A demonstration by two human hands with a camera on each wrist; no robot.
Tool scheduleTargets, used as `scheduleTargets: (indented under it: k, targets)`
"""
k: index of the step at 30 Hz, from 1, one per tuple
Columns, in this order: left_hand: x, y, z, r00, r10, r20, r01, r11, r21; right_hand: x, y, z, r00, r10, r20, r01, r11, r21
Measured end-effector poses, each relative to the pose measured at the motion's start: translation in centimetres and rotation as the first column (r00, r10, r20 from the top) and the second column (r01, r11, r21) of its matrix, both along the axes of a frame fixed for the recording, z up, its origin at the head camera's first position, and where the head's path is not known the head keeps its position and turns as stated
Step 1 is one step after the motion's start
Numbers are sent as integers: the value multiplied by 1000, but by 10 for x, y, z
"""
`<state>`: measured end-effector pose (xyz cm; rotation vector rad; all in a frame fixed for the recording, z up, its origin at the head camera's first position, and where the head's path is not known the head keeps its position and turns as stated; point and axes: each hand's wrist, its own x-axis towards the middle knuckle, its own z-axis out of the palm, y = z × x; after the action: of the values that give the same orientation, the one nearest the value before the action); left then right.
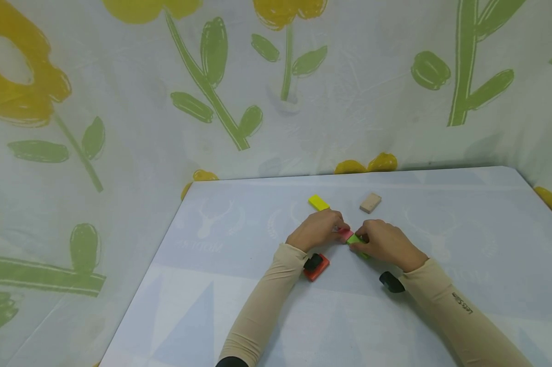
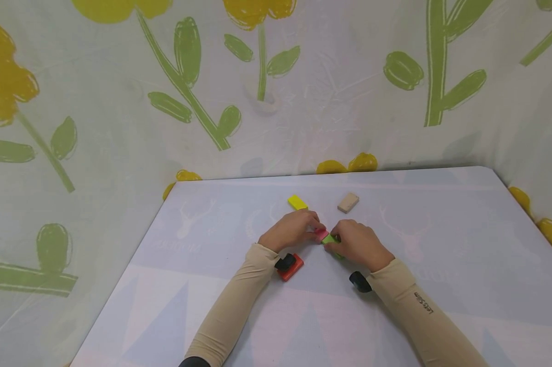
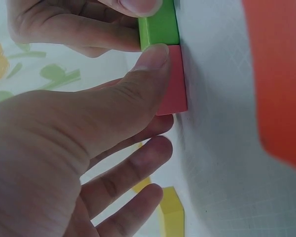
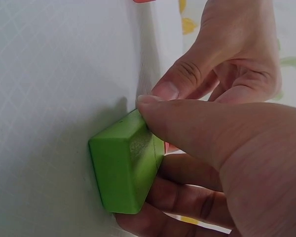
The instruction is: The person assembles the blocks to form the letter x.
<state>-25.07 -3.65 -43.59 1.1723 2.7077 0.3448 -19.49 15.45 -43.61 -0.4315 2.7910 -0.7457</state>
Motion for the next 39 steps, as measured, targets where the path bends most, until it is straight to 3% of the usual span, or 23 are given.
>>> scheduleTargets:
  k: [26,39]
  targets:
    - [1,-2,0,1000,2,26,-3,1000,13,2,-2,2,1000,-6,7,5,1000,5]
    - [0,-1,0,1000,-5,31,4,1000,25,1,0,2,999,7,-32,-6,1000,23]
